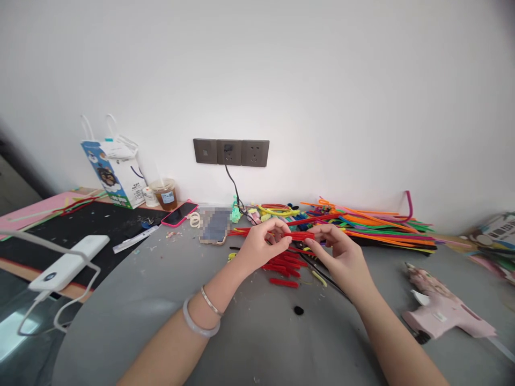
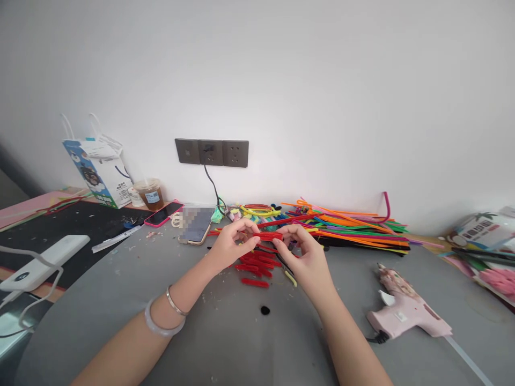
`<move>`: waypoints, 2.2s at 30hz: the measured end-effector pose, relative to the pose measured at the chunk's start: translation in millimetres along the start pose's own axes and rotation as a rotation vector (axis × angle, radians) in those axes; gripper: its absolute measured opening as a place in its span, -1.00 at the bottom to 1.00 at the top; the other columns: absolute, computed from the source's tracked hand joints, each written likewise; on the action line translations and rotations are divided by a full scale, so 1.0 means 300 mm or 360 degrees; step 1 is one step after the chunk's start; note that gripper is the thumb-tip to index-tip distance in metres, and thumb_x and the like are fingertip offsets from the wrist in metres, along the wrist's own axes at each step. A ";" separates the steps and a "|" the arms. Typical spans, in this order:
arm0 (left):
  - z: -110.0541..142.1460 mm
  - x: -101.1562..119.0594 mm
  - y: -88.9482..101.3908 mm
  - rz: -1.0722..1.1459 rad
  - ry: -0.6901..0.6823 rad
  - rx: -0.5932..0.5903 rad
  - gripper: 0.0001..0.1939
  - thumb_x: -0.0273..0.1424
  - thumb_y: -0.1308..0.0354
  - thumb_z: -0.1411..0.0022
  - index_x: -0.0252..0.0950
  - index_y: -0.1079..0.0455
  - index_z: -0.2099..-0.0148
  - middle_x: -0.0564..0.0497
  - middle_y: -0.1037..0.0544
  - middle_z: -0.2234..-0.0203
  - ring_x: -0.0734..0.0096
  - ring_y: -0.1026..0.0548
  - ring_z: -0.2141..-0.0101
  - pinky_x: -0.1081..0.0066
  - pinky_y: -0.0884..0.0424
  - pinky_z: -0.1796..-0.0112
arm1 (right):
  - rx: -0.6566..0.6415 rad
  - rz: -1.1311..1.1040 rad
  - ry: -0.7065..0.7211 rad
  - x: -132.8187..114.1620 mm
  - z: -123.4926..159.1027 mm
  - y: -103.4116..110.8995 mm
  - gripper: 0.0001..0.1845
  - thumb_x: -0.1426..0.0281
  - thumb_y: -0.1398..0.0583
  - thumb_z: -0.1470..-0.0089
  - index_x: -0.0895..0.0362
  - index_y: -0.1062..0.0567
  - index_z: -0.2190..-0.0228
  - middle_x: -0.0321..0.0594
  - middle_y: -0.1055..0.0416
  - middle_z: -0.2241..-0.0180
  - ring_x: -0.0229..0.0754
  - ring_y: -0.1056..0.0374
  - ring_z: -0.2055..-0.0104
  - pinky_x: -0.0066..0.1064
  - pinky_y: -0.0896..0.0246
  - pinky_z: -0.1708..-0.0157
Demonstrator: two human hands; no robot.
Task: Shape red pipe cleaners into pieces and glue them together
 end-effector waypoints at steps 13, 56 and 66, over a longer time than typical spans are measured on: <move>0.001 -0.003 0.001 -0.0002 0.0004 -0.0001 -0.90 -0.36 -0.16 -0.21 -0.27 -0.36 0.24 0.04 -0.43 0.39 0.46 -0.38 0.41 0.47 -0.30 0.38 | -0.0028 0.0001 0.0013 0.008 0.004 -0.001 -0.84 0.25 -0.24 -0.12 0.06 -0.44 0.28 -0.24 -0.39 0.37 -0.16 -0.30 0.35 -0.30 -0.17 0.29; -0.007 -0.006 -0.002 -0.0005 0.0085 -0.0015 -0.93 -0.41 -0.14 -0.16 -0.27 -0.33 0.28 0.05 -0.38 0.41 0.46 -0.35 0.42 0.45 -0.30 0.36 | -0.0015 -0.0011 -0.0053 -0.026 -0.004 -0.006 -0.83 0.25 -0.27 -0.04 0.09 -0.46 0.43 -0.28 -0.36 0.50 -0.19 -0.26 0.44 -0.34 -0.23 0.38; -0.003 -0.011 0.002 -0.0015 0.0035 0.0008 -0.94 -0.40 -0.13 -0.20 -0.27 -0.34 0.25 0.02 -0.40 0.37 0.41 -0.37 0.35 0.45 -0.34 0.33 | 0.0016 -0.0011 -0.0019 -0.007 -0.002 -0.008 -0.87 0.29 -0.25 -0.08 0.08 -0.46 0.37 -0.28 -0.35 0.46 -0.19 -0.24 0.41 -0.33 -0.19 0.36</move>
Point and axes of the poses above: each hand's wrist, its own z-axis away from the middle knuckle, its own y-axis out of the back of the hand, x = y × z, the point moved 9 cm from there along -z, towards the middle knuckle
